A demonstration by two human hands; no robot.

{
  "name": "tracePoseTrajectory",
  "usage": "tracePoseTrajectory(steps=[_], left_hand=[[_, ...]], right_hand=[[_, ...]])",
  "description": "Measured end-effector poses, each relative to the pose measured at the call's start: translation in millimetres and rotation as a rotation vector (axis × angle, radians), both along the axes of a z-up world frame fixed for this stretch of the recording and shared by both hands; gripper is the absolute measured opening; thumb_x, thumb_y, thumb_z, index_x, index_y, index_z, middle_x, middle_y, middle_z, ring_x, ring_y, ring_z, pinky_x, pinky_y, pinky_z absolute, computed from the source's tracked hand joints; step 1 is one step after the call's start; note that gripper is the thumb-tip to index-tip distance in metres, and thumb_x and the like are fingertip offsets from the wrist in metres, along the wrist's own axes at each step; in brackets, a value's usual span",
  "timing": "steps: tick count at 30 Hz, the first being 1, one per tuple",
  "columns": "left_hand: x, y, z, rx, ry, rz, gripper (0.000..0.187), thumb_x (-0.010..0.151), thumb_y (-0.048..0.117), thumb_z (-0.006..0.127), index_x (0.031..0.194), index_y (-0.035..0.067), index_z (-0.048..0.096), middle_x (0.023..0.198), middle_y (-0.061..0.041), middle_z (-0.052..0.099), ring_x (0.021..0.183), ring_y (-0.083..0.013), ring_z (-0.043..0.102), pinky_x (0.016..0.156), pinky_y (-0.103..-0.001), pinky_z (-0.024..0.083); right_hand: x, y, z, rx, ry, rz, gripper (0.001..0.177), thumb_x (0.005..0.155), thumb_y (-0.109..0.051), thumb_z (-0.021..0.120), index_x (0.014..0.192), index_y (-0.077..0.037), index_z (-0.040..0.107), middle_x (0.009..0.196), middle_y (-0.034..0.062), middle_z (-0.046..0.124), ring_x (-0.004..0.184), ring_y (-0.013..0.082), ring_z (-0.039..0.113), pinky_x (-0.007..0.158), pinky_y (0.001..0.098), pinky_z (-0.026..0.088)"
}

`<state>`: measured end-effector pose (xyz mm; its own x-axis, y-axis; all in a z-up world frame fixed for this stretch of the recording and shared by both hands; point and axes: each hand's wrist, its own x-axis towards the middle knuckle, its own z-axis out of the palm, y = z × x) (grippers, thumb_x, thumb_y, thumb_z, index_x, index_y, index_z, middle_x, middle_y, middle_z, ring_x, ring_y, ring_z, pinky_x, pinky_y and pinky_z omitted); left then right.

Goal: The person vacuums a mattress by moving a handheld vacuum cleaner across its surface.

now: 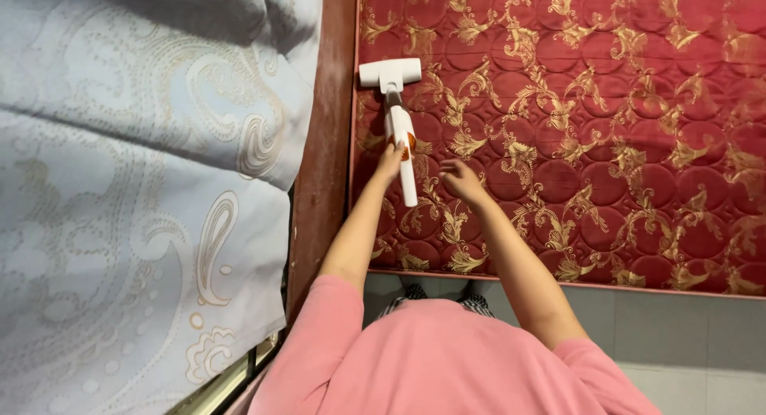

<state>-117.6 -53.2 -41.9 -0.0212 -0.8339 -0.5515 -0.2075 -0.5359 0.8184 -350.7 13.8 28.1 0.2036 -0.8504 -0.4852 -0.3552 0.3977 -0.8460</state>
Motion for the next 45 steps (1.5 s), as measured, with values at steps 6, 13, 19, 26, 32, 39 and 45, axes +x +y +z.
tracePoseTrajectory(steps=[6,13,19,26,32,39,45], left_hand=[[-3.3,23.9,-0.8,-0.053,0.147,-0.040,0.052,0.106,0.043,0.047,0.135,0.002,0.062,0.128,-0.011,0.071,0.123,-0.0236,0.063,0.105,-0.038,0.046],[6.3,24.8,-0.2,-0.068,0.052,-0.245,0.050,0.101,0.045,0.057,0.127,0.003,0.069,0.124,-0.011,0.074,0.118,-0.0214,0.066,0.101,-0.036,0.048],[17.8,28.6,6.1,-0.157,-0.138,-0.310,0.050,0.099,0.047,0.061,0.122,0.005,0.073,0.114,-0.014,0.078,0.108,-0.0267,0.073,0.095,-0.038,0.054],[37.8,37.7,13.1,-0.294,-0.232,-0.301,0.040,0.099,0.036,0.062,0.130,0.010,0.067,0.133,-0.014,0.068,0.124,-0.0306,0.064,0.104,-0.041,0.048],[49.9,43.7,22.2,-0.298,-0.299,-0.291,0.039,0.100,0.033,0.062,0.133,0.012,0.066,0.144,-0.013,0.057,0.134,-0.0314,0.054,0.112,-0.042,0.043],[70.1,45.9,23.6,-0.375,-0.328,-0.212,0.040,0.101,0.034,0.062,0.134,0.012,0.064,0.147,-0.011,0.055,0.138,-0.0306,0.052,0.114,-0.042,0.041],[79.1,52.8,18.8,-0.384,-0.355,-0.150,0.042,0.099,0.035,0.064,0.134,0.012,0.064,0.148,-0.012,0.056,0.137,-0.0307,0.052,0.113,-0.042,0.042]], right_hand=[[33.3,19.3,-34.6,0.105,-0.065,0.239,0.057,0.102,-0.032,0.059,0.149,-0.003,0.045,0.135,0.0162,0.065,0.122,0.0247,0.064,0.101,0.0354,0.052],[35.1,38.5,-65.5,0.185,-0.297,-0.041,0.033,0.104,-0.027,0.052,0.128,-0.004,0.052,0.092,0.0071,0.064,0.079,0.0174,0.063,0.071,0.0343,0.053],[44.1,46.7,-6.6,0.074,-0.184,-0.212,0.028,0.103,-0.029,0.057,0.109,-0.001,0.056,0.074,0.0049,0.060,0.057,0.0163,0.057,0.051,0.0333,0.048],[53.0,35.1,13.5,-0.055,0.046,-0.258,0.036,0.104,-0.036,0.056,0.107,-0.001,0.063,0.072,0.0053,0.064,0.057,0.0173,0.059,0.054,0.0363,0.050],[62.3,-13.5,2.1,-0.212,0.199,-0.267,0.043,0.102,-0.042,0.058,0.110,0.000,0.065,0.079,0.0154,0.071,0.067,0.0261,0.069,0.064,0.0415,0.054],[56.0,-84.4,-38.2,-0.266,0.334,-0.271,0.043,0.103,-0.043,0.058,0.112,-0.002,0.064,0.088,0.0177,0.073,0.080,0.0321,0.072,0.072,0.0470,0.056],[39.9,-125.9,-51.2,-0.380,0.438,-0.294,0.048,0.104,-0.046,0.059,0.119,-0.001,0.066,0.101,0.0258,0.073,0.094,0.0444,0.070,0.083,0.0527,0.053]])
